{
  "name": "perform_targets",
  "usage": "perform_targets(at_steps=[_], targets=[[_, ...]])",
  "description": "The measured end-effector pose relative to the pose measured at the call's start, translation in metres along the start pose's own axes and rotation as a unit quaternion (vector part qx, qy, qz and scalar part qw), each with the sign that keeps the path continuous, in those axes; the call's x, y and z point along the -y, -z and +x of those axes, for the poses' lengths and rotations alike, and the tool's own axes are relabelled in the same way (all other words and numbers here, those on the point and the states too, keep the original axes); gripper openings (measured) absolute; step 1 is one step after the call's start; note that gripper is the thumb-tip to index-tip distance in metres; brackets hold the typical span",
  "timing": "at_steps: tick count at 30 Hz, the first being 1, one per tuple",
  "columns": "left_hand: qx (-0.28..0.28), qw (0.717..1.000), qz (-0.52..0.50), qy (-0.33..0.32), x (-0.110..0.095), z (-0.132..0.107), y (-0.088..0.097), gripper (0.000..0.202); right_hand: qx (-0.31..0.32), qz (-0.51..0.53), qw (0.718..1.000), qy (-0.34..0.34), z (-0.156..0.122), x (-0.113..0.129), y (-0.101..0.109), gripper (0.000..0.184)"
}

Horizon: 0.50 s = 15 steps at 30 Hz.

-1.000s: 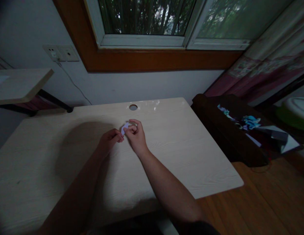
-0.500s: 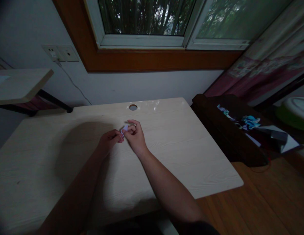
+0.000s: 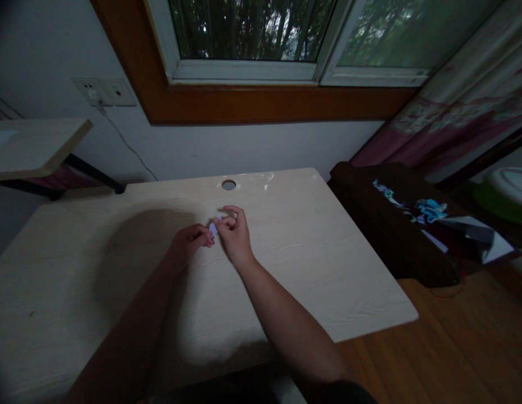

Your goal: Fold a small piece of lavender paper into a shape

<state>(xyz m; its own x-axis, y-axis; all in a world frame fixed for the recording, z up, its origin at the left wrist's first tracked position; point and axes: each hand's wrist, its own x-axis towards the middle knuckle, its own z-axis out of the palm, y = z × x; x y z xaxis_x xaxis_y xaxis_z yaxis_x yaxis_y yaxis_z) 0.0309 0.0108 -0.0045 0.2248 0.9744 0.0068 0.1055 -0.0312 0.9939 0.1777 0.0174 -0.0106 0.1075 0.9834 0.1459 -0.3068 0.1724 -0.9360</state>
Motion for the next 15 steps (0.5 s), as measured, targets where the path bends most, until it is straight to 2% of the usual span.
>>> perform_targets(at_steps=[7, 15], targets=[[-0.031, 0.999, -0.026, 0.005, 0.0005, 0.0017, -0.0001, 0.02, -0.006, 0.023, 1.0, -0.011, 0.0014, 0.0044, 0.0002, 0.028], [-0.052, 0.998, -0.035, 0.015, -0.0018, 0.0022, -0.0012, 0.019, 0.013, 0.024, 1.0, -0.011, 0.0018, -0.0023, 0.0031, 0.037]])
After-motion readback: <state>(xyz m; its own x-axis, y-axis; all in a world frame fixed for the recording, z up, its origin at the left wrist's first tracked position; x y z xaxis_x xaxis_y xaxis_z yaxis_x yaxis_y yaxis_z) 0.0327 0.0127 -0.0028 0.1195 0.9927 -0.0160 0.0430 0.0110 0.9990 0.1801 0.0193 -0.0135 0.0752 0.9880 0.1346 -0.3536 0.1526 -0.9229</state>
